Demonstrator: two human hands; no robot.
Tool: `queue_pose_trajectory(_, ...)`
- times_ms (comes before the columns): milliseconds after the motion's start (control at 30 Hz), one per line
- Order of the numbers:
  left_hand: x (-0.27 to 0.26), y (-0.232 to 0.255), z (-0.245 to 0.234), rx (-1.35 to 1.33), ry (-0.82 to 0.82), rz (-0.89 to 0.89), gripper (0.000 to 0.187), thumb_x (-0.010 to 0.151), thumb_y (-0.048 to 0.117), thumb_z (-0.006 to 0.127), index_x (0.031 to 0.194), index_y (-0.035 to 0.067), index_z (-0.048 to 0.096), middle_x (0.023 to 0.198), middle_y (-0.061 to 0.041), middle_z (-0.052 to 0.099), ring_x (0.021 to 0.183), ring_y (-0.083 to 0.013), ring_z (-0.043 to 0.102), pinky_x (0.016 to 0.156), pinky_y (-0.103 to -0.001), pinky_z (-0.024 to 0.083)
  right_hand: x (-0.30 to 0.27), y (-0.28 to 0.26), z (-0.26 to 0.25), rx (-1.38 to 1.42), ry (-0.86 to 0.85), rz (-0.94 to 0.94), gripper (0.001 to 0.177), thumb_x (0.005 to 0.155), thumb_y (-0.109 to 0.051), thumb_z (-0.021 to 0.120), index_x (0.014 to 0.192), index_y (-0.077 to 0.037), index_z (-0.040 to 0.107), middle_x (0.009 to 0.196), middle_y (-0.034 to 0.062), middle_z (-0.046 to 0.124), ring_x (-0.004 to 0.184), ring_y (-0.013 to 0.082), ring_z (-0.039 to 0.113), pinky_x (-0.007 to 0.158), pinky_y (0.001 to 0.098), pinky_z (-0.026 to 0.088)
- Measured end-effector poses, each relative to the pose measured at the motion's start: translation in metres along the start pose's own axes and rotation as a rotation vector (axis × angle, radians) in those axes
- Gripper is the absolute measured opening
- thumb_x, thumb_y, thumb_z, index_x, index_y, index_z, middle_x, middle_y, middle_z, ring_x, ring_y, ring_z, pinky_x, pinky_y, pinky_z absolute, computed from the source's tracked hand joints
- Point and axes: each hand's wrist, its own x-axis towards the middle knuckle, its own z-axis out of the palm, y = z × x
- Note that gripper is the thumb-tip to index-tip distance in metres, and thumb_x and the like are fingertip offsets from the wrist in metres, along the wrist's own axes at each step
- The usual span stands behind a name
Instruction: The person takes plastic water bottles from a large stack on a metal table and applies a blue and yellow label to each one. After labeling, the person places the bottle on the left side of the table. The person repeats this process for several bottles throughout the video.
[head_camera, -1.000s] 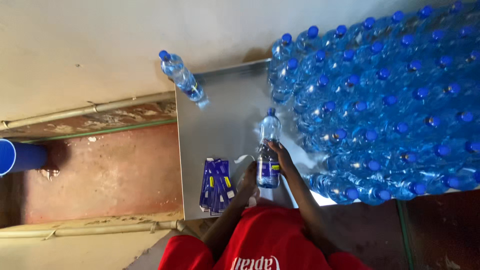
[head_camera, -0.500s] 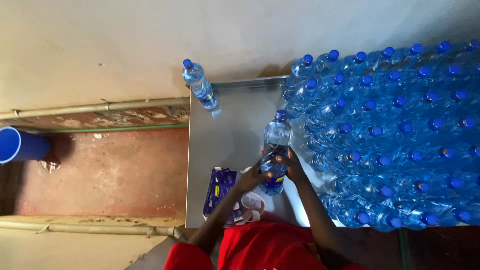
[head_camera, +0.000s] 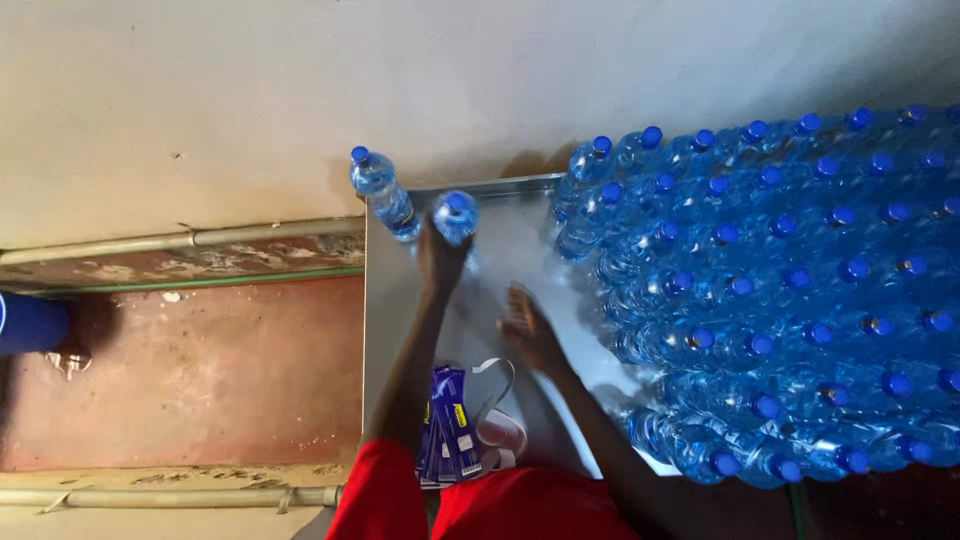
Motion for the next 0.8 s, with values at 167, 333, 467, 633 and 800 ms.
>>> queue_pose_trajectory(167, 0.049, -0.008, -0.007, 0.058, 0.277, -0.164, 0.114, 0.088, 0.055, 0.091, 0.167, -0.010, 0.039, 0.157, -0.042, 0.056, 0.146, -0.0541, 0.058, 0.127, -0.059, 0.044, -0.071, 0.032, 0.068, -0.216, -0.264, 0.484, 0.057, 0.092, -0.069, 0.084, 0.124, -0.023, 0.073, 0.114, 0.0065, 0.084, 0.111, 0.0356, 0.082, 0.099, 0.0570, 0.061)
queue_pose_trajectory(333, 0.060, -0.007, -0.001, 0.074, 0.333, -0.172, 0.114, 0.089, 0.052, 0.093, 0.172, 0.005, 0.030, 0.166, -0.029, 0.053, 0.150, -0.0445, 0.058, 0.128, -0.052, 0.049, -0.086, 0.021, 0.093, -0.287, -0.424, 0.414, 0.066, 0.086, -0.071, 0.088, 0.106, -0.011, 0.070, 0.103, 0.0162, 0.079, 0.106, 0.0438, 0.079, 0.092, 0.0595, 0.061)
queue_pose_trajectory(467, 0.062, -0.007, 0.003, -0.018, 0.329, -0.160, 0.106, 0.091, 0.045, 0.093, 0.170, 0.008, 0.033, 0.166, -0.027, 0.052, 0.154, -0.0449, 0.053, 0.129, -0.054, 0.044, -0.086, 0.031, 0.104, -0.310, -0.470, 0.384, 0.051, 0.091, -0.064, 0.088, 0.102, -0.015, 0.074, 0.100, 0.0066, 0.082, 0.100, 0.0343, 0.081, 0.090, 0.0520, 0.064)
queue_pose_trajectory(633, 0.049, -0.012, -0.007, -0.003, 0.260, -0.182, 0.103, 0.091, 0.044, 0.092, 0.168, -0.001, 0.039, 0.164, -0.031, 0.051, 0.154, -0.0480, 0.053, 0.129, -0.055, 0.046, -0.093, 0.032, 0.094, -0.440, -0.481, 0.311, 0.055, 0.098, -0.054, 0.082, 0.133, -0.015, 0.066, 0.120, 0.0157, 0.080, 0.114, 0.0403, 0.079, 0.098, 0.0577, 0.064)
queue_pose_trajectory(800, -0.021, -0.038, -0.012, -0.209, 0.336, 0.118, 0.087, 0.091, 0.024, 0.094, 0.161, 0.005, 0.046, 0.152, -0.030, 0.057, 0.143, -0.0544, 0.058, 0.118, -0.063, 0.053, -0.105, 0.027, 0.074, -0.387, -0.459, 0.295, 0.045, 0.112, -0.037, 0.067, 0.147, -0.010, 0.055, 0.116, 0.0241, 0.080, 0.110, 0.0470, 0.078, 0.092, 0.0629, 0.063)
